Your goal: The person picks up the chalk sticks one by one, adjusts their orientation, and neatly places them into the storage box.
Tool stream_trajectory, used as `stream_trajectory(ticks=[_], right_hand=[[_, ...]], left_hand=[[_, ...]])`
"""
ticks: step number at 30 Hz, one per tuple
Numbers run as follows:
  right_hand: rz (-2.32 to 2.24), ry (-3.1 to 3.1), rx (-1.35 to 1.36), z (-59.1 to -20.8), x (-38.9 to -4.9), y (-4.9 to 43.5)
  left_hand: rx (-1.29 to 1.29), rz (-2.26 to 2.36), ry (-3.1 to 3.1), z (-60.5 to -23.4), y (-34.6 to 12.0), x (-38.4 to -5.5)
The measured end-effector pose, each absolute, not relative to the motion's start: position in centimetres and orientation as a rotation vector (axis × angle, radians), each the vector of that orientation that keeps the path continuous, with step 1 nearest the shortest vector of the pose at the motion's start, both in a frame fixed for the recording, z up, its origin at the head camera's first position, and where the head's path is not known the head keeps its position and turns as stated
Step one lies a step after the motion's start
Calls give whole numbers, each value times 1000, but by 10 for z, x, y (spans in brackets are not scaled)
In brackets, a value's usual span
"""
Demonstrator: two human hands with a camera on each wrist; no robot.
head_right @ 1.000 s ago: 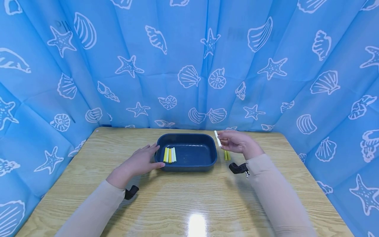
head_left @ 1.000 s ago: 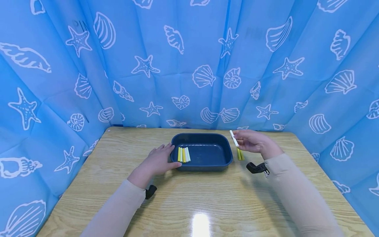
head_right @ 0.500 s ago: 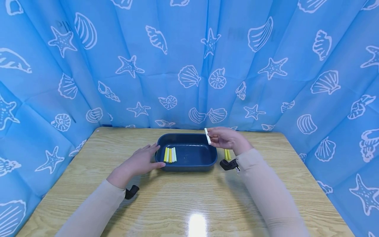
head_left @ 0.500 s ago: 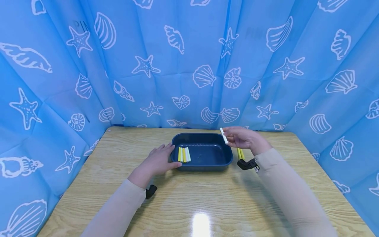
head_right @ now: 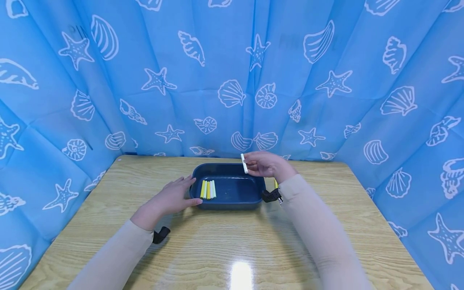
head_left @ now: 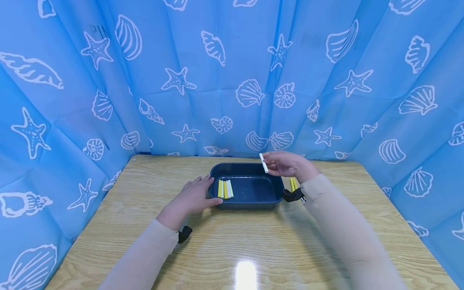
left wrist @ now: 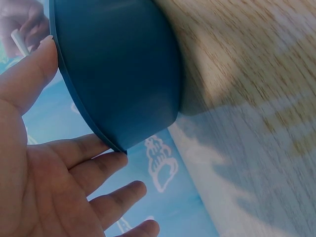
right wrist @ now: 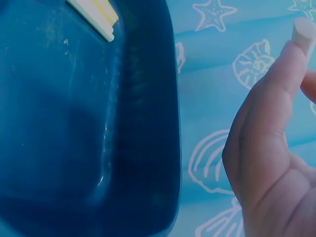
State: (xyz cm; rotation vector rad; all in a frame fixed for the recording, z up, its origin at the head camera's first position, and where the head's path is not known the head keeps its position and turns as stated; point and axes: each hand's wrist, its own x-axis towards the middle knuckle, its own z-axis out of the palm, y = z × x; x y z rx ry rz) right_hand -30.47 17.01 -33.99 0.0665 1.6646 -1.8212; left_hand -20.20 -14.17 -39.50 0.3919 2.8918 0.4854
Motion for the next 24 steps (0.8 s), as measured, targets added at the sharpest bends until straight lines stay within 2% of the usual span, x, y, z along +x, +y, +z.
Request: stream_trajectory(ticks=[24], right_hand=[[-1510, 1806, 21, -356, -333, 111]], left_hand=[[369, 484, 2886, -392, -141, -201]])
